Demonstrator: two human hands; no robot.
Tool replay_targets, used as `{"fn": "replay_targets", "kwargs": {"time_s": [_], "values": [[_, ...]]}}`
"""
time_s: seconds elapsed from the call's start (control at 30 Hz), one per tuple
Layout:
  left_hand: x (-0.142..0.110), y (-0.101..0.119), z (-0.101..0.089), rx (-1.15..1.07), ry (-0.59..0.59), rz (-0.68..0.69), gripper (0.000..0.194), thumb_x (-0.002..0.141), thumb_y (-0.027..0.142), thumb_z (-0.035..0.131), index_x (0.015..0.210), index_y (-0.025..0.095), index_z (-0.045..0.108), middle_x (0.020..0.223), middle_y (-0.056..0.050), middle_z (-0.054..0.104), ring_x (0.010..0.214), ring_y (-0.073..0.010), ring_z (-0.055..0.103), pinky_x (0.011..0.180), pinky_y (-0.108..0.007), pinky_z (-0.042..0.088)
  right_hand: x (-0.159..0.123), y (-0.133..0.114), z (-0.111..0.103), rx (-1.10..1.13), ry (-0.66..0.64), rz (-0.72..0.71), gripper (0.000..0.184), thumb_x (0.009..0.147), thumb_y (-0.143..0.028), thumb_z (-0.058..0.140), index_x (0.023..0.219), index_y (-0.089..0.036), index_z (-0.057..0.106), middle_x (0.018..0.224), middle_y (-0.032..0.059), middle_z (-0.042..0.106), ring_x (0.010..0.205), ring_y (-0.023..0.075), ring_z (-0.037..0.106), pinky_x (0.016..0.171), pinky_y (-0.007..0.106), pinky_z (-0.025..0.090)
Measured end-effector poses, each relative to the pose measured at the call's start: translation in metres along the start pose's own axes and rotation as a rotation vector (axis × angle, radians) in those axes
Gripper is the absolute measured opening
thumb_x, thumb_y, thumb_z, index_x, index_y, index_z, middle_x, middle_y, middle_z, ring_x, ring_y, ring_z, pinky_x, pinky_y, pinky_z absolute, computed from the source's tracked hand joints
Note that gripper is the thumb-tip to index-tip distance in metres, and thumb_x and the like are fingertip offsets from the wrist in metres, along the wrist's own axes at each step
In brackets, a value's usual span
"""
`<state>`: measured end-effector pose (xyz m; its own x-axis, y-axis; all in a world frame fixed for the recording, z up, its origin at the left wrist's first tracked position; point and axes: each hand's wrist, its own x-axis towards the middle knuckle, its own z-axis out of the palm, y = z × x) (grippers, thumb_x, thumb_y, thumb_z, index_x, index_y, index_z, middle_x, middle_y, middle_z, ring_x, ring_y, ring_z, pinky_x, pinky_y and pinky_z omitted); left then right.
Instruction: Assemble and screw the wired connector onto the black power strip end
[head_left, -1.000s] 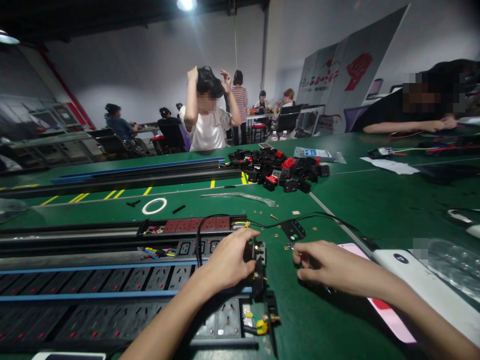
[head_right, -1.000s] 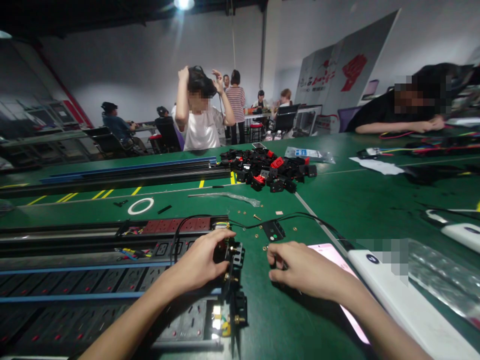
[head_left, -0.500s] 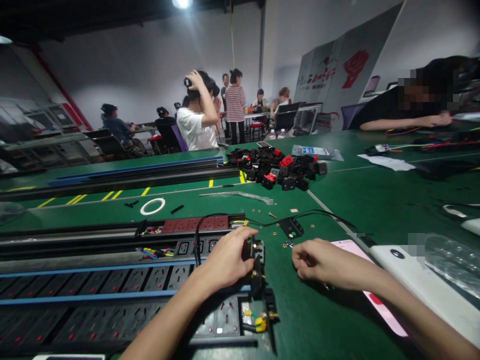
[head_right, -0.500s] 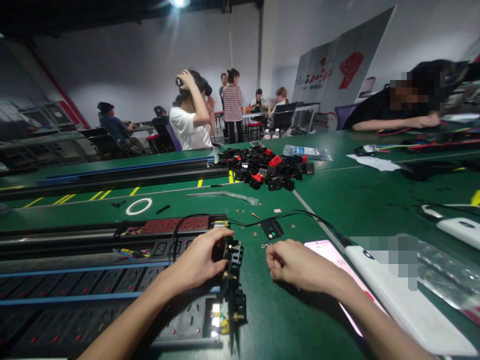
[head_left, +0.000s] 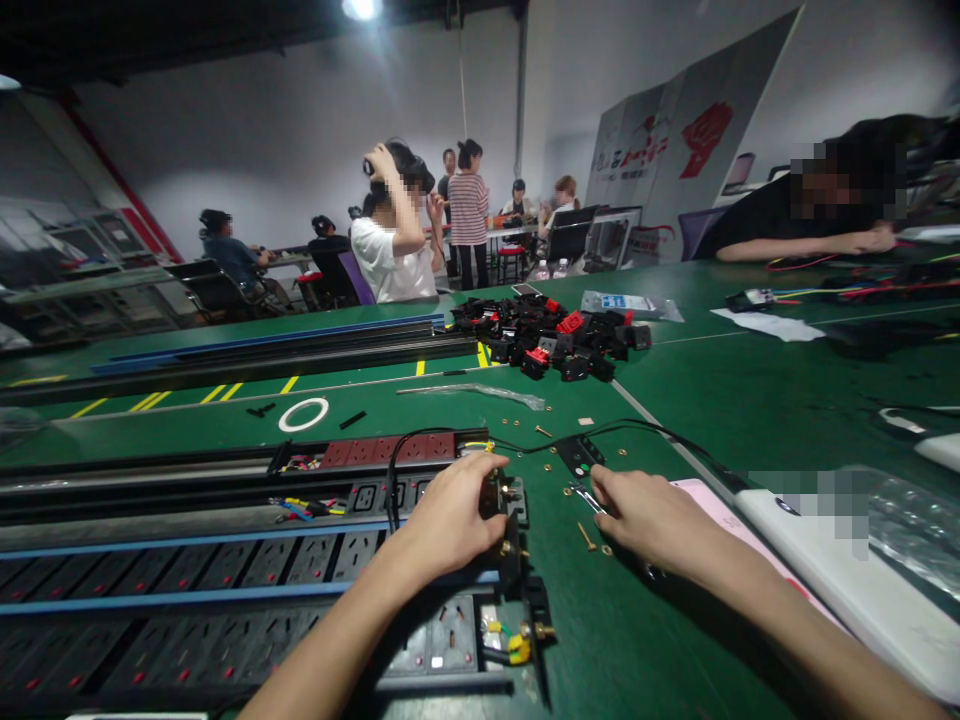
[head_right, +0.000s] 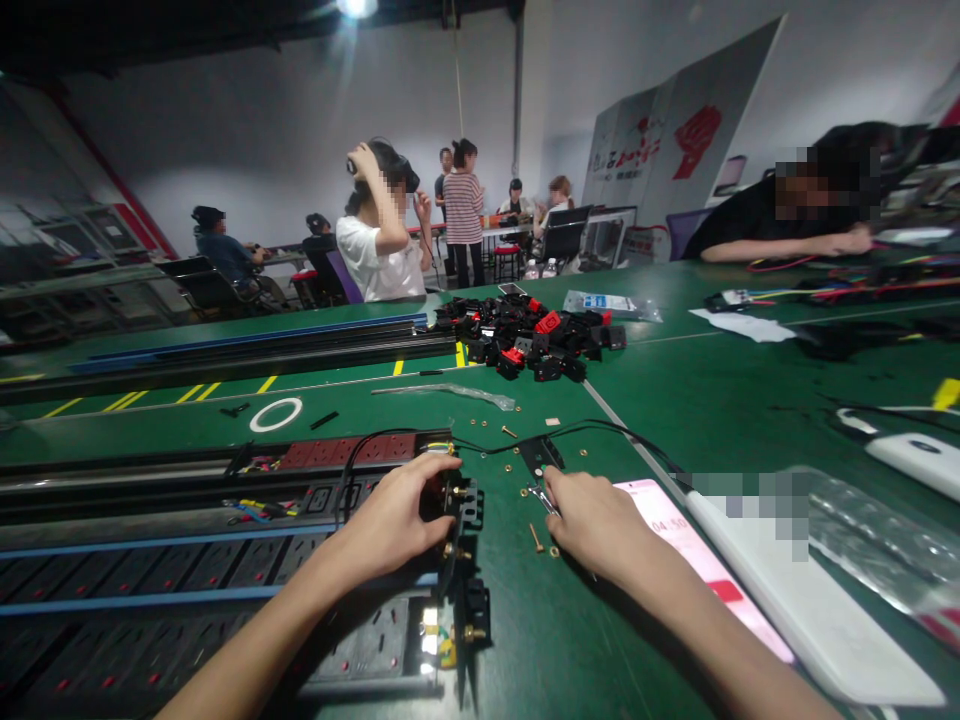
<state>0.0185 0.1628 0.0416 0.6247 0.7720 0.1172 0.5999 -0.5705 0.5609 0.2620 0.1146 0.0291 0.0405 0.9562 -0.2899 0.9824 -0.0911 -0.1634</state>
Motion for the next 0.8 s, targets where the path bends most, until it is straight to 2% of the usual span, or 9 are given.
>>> {"fn": "replay_targets", "kwargs": {"time_s": [0.17, 0.37, 0.6, 0.8], "values": [[0.000, 0.003, -0.002, 0.068, 0.042, -0.079, 0.057, 0.072, 0.022, 0.067, 0.128, 0.016, 0.058, 0.132, -0.009, 0.061, 0.122, -0.0269, 0.056, 0.109, -0.043, 0.043, -0.001, -0.002, -0.004, -0.042, -0.052, 0.018, 0.014, 0.082, -0.013, 0.053, 0.095, -0.018, 0.057, 0.087, 0.0103, 0.069, 0.082, 0.0259, 0.065, 0.056, 0.029, 0.022], [0.001, 0.006, -0.005, 0.085, 0.049, -0.147, 0.055, 0.073, 0.026, 0.069, 0.127, 0.017, 0.059, 0.129, -0.009, 0.063, 0.118, -0.0287, 0.058, 0.104, -0.044, 0.046, 0.002, -0.002, -0.002, -0.015, -0.030, 0.018, 0.020, 0.074, -0.018, 0.059, 0.094, -0.017, 0.056, 0.082, 0.0094, 0.067, 0.078, 0.0250, 0.065, 0.054, 0.028, 0.022], [0.003, 0.005, -0.013, 0.029, -0.001, -0.154, 0.057, 0.072, 0.028, 0.074, 0.126, 0.018, 0.060, 0.127, -0.009, 0.064, 0.113, -0.0281, 0.061, 0.102, -0.042, 0.048, 0.010, 0.001, 0.007, 0.020, 0.008, 0.002, 0.026, 0.068, -0.023, 0.065, 0.093, -0.016, 0.058, 0.081, 0.0095, 0.066, 0.077, 0.0257, 0.066, 0.054, 0.027, 0.022], [0.002, 0.003, -0.012, 0.019, -0.019, -0.156, 0.057, 0.073, 0.029, 0.072, 0.127, 0.020, 0.059, 0.123, -0.009, 0.067, 0.109, -0.0283, 0.063, 0.097, -0.042, 0.050, 0.009, 0.000, 0.004, 0.055, 0.007, 0.009, 0.031, 0.067, -0.024, 0.069, 0.095, -0.015, 0.058, 0.081, 0.0095, 0.066, 0.078, 0.0277, 0.067, 0.054, 0.028, 0.022]]}}
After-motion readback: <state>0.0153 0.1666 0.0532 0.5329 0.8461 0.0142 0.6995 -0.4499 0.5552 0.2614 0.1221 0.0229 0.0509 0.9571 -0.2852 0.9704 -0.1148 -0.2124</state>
